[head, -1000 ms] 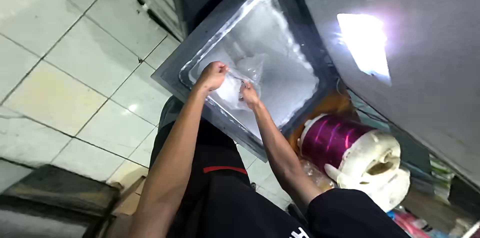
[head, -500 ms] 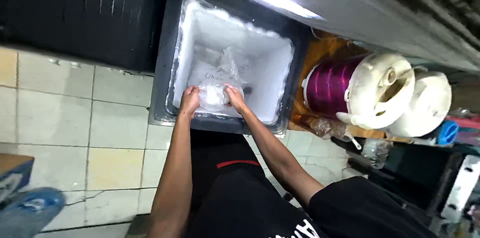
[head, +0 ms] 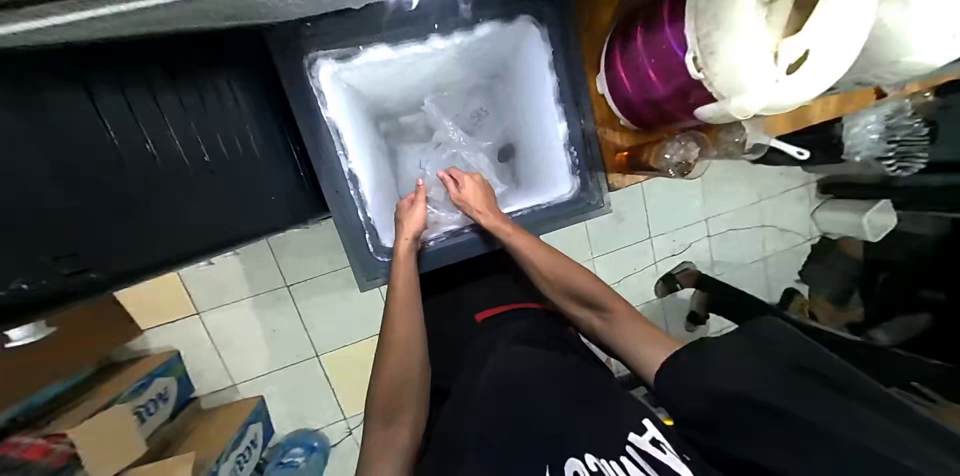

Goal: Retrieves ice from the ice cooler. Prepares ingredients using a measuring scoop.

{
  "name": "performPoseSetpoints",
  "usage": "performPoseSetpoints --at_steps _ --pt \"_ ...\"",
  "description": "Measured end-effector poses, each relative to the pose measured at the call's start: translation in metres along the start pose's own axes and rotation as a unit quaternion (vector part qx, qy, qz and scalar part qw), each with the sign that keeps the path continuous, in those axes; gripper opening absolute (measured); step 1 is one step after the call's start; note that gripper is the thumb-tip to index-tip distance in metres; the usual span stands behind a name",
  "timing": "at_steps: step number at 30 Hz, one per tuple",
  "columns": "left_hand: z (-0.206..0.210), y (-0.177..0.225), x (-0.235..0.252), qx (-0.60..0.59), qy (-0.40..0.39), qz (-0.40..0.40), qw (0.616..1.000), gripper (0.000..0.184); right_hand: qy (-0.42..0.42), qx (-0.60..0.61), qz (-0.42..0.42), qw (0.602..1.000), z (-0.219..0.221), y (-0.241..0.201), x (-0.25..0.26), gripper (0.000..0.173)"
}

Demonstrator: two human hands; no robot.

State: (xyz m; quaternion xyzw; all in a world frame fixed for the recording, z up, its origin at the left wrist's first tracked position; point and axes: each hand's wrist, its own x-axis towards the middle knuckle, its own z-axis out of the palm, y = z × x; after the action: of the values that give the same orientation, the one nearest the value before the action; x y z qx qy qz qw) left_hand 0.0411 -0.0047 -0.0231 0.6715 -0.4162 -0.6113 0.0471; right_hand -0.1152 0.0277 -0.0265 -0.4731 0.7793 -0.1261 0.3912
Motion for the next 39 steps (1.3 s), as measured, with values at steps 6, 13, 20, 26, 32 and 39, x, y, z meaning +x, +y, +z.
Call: performPoseSetpoints --at_steps 6,13,20,26,32,39 --pt "-0.011 0.001 0.004 0.002 -0.007 -0.008 1.000 0.072 0.023 0.073 0.001 0.997 -0.001 0.010 0.002 0.053" --pt "-0.016 0.000 0.003 -0.018 -0.026 -0.010 0.999 0.070 0.016 0.093 0.002 0.996 -0.001 0.009 -0.002 0.052" --pt "-0.019 -0.006 0.004 -0.040 -0.036 0.003 0.999 0.063 0.061 0.118 -0.010 0.991 -0.008 -0.002 -0.018 0.046" --pt "-0.022 -0.008 0.007 -0.036 -0.057 -0.021 0.997 0.060 0.093 0.107 -0.017 0.990 0.000 -0.003 -0.034 0.043" --pt "-0.024 0.004 0.001 0.006 -0.056 -0.005 0.998 0.059 0.091 0.122 -0.001 0.988 -0.001 -0.006 -0.038 0.044" --pt "-0.030 0.001 0.005 0.021 -0.048 0.030 0.998 0.057 0.076 0.120 0.007 0.990 0.000 0.012 -0.011 0.049"
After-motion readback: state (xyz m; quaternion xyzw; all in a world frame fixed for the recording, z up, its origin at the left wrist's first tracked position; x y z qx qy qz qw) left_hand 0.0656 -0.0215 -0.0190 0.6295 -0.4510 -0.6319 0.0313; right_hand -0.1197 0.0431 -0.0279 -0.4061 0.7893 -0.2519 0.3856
